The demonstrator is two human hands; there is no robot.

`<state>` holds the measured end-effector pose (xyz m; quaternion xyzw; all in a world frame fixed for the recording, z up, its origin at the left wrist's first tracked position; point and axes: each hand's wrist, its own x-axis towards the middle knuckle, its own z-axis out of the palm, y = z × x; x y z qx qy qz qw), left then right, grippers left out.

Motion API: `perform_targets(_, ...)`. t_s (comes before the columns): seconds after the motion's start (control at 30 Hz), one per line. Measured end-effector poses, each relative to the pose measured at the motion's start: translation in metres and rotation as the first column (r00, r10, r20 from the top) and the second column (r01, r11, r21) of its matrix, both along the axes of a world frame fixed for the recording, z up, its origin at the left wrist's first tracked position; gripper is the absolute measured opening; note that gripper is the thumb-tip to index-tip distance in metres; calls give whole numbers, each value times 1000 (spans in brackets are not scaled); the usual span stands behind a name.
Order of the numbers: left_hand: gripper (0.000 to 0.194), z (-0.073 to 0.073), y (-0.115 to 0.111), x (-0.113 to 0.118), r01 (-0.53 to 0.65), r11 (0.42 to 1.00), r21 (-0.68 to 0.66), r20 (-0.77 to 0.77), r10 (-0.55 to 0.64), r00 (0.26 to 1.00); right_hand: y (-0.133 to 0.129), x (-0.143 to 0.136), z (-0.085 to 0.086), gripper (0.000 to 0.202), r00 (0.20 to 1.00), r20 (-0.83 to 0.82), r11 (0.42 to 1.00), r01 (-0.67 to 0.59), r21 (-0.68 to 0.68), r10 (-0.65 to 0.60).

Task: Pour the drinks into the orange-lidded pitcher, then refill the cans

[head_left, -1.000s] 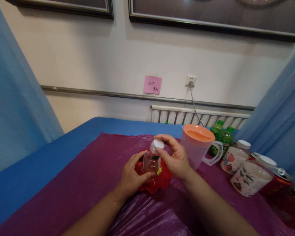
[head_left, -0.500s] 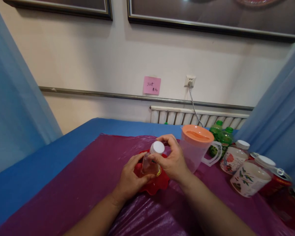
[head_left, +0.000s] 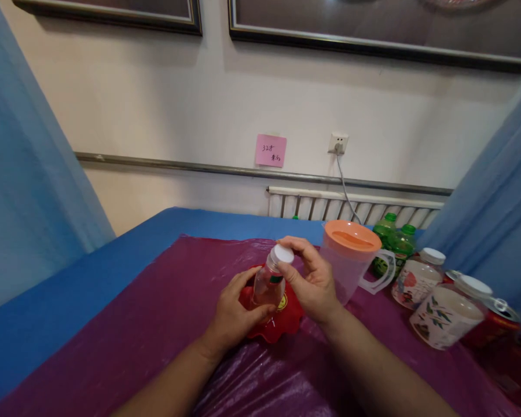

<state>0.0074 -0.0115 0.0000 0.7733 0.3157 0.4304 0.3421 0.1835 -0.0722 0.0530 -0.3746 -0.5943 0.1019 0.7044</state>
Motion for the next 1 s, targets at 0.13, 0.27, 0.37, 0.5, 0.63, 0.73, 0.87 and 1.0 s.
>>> perform_targets(0.13, 66, 0, 0, 0, -7, 1000, 9, 5, 7, 1000, 0, 1, 3, 29, 999, 51, 999, -12, -35, 14)
perform_targets(0.27, 66, 0, 0, 0, -1, 1000, 21, 7, 1, 1000, 2, 0, 1, 29, 998, 19, 996, -55, -70, 56)
perform_targets(0.37, 65, 0, 0, 0, -7, 1000, 24, 3, 7, 1000, 6, -4, -5, 29, 992, -103, 991, -78, -105, 67)
perform_targets(0.5, 66, 0, 0, 0, -2, 1000, 27, 7, 2, 1000, 9, -11, -12, 33, 980, -193, 984, -82, -156, 51)
perform_targets(0.63, 64, 2, -1, 1, -12, 999, 35, 9, 11, 1000, 6, -11, -10, 52, 983, -183, 980, -14, -197, -23)
perform_targets(0.73, 64, 1, 0, 1, -14, 999, 33, 7, 14, 1000, 2, -7, -7, 54, 980, -166, 978, -135, -156, 109)
perform_targets(0.87, 66, -1, 1, 0, -19, 1000, 15, -1, 19, 1000, 1, -4, -4, 33, 970, -115, 966, -229, -121, 215)
perform_targets(1.0, 65, -2, 1, -1, -18, 1000, 6, -9, 18, 1000, 4, -6, -8, 37, 993, -121, 983, -35, -182, 12)
